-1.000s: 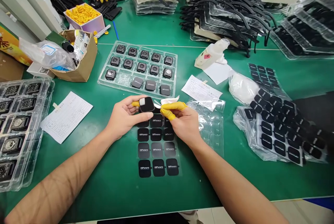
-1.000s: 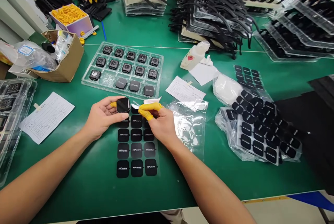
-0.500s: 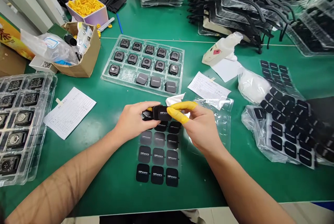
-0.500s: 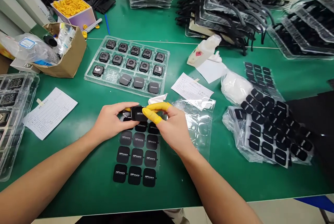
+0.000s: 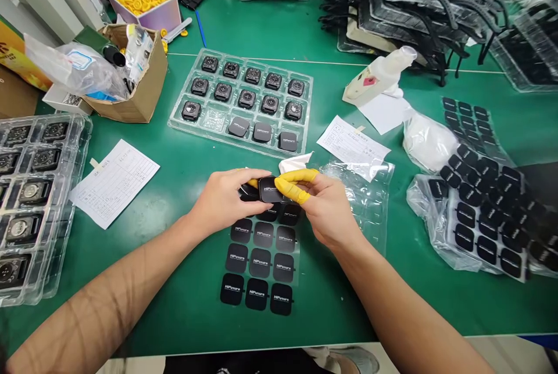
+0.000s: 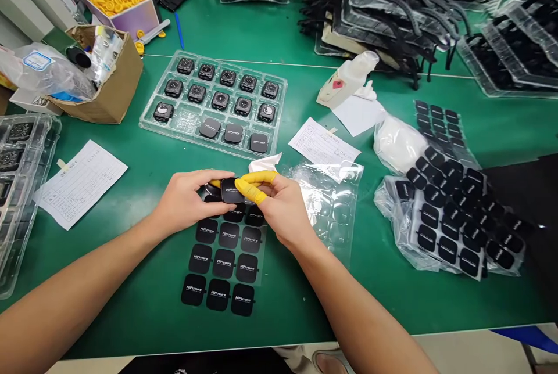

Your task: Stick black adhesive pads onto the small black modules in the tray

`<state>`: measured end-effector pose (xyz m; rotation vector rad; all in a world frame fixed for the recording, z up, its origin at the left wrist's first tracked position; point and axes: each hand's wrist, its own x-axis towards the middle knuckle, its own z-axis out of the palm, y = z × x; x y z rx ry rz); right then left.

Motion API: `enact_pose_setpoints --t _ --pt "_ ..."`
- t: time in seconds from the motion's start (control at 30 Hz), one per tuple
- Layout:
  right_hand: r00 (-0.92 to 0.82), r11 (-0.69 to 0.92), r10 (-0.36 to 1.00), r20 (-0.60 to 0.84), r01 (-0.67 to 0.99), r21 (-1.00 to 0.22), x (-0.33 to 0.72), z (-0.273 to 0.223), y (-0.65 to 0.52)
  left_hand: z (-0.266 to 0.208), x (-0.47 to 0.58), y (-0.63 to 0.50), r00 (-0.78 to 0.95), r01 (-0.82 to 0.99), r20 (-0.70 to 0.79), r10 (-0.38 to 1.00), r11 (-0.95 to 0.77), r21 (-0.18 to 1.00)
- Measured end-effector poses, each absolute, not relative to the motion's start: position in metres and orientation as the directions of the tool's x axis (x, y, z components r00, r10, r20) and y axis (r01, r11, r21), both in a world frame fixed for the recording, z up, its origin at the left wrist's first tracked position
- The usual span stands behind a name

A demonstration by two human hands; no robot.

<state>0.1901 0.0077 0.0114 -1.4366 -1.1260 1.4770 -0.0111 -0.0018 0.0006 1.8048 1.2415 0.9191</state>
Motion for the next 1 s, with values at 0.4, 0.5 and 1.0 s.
enact_pose_setpoints --t 0.4,0.5,1.0 --pt "-0.047 -0.291 0.954 -0.296 0.083 -0.953 0.1885 0.0124 0.0075 0.0015 -0.0115 -0.0013 0.273 0.432 0.156 0.949 -0.266 0.862" --pt "-0.048 -0.278 0.958 -0.284 0.104 -0.955 0.1882 0.0117 0.0070 0.0013 -0.0118 -0.0014 0.275 0.430 0.157 0.949 -0.267 0.863" --pt "-0.102 0.251 0.965 0.242 0.633 -0.733 0.1871 0.0149 0.0019 0.0046 -0.0126 -0.0001 0.301 0.379 0.073 0.951 -0.190 0.906"
